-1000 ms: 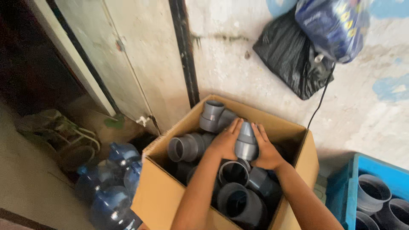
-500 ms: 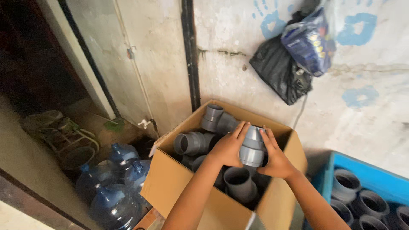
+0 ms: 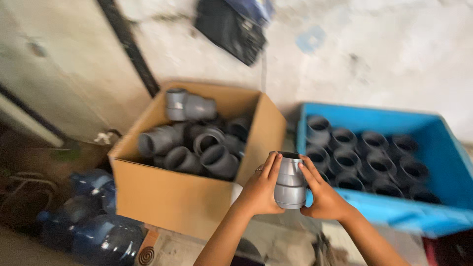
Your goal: The person sits on the floor and wipes the exterior of gray plastic pipe fittings with a cloth. They pick up fittings from a cardboard box, wipe them, and place them into a blue crate. The process is repeated for several fittings.
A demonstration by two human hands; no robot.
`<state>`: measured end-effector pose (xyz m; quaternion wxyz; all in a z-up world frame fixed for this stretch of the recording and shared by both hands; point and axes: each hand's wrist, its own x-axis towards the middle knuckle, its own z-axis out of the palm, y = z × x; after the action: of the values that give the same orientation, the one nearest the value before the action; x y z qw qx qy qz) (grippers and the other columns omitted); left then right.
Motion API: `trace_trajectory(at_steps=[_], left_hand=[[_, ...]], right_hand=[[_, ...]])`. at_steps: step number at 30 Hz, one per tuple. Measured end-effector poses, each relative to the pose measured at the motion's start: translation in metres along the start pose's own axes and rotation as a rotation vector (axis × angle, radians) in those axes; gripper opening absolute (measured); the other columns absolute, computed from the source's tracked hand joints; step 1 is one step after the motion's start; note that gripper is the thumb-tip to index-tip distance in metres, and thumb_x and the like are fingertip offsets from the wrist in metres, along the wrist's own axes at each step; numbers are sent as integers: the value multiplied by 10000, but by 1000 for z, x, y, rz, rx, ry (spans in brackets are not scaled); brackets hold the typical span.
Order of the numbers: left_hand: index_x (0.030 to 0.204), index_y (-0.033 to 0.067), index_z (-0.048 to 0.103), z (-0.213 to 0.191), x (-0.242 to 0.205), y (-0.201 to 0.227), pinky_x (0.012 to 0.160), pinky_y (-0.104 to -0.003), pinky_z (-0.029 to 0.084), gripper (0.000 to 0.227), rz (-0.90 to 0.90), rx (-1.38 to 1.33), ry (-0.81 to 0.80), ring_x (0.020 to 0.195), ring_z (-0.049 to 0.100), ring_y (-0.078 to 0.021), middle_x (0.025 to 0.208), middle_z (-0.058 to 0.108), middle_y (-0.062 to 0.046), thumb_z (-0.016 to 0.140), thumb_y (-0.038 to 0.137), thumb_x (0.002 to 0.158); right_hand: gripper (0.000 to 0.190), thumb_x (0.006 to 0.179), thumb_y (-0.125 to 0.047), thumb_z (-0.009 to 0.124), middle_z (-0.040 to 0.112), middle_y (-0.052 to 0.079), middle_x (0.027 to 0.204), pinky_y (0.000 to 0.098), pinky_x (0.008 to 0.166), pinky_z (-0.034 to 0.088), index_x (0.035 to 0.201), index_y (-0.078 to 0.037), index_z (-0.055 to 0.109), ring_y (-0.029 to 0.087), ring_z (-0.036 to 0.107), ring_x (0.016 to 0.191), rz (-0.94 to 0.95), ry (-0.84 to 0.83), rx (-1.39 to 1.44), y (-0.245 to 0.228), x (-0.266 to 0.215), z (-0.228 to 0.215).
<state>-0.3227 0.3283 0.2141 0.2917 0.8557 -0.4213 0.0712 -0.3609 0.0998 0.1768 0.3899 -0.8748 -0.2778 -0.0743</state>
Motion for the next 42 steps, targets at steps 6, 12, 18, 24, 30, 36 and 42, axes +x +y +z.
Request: trace_trajectory(at_steps=[6,12,18,24,30,36,42], left_hand=[[1508,-46,101,75,-15,30,987,-581,436,1332,-55,-132,-217,1230,421,-574,1512,186,-336,821,298,441],[1498,-73,86,140,-51,34,1025,-598,411,1406,-154,-247,-368,1263,381,-587,1514,132,-366,837,450,430],[1512,-29,111,197,-86,8,1026,-624,426,1371,-343,-323,-478,1217,409,-621,1517,89,-352,862,389,444],[1556,88,94,216,-88,-7,1048,-568,437,1316,-418,-388,-554,1288,373,-567,1554,63,-280,845,345,506],[1563,203,165,207,-72,-2,1079,-615,385,1084,-478,-332,-731,1380,246,-538,1599,-42,-227,782,277,675],[1562,348,158,231,-76,-1,1058,-713,260,1020,-522,-180,-816,1448,84,-509,1621,-76,-182,731,410,720],[1535,300,284,244,-91,4,999,-648,390,1062,-502,-167,-533,1394,257,-515,1575,160,-238,658,705,628]], right_hand=[[1227,474,-7,755,52,142,1615,627,1041,391,1524,-153,136,461,263,1392,398,-23,-15,3,-84,19],[1257,506,-67,786,51,146,1606,696,1085,271,1552,-193,100,462,200,1423,610,-104,106,17,-132,63],[1183,604,-76,759,57,30,1635,776,973,320,1554,-249,76,436,241,1418,769,-198,141,43,-160,112],[1064,637,-111,790,268,90,1576,629,1028,420,1534,-241,232,409,337,1386,796,-173,85,77,-190,145],[753,678,-49,694,506,220,1383,557,1056,432,1404,-112,506,478,455,1277,933,261,337,100,-223,165],[713,780,-467,723,552,160,1323,476,943,544,1373,-114,546,387,602,1151,1264,198,-139,148,-244,201],[236,869,-403,615,732,-8,1022,454,780,607,1060,-322,727,308,706,914,1175,26,-380,155,-250,202]])
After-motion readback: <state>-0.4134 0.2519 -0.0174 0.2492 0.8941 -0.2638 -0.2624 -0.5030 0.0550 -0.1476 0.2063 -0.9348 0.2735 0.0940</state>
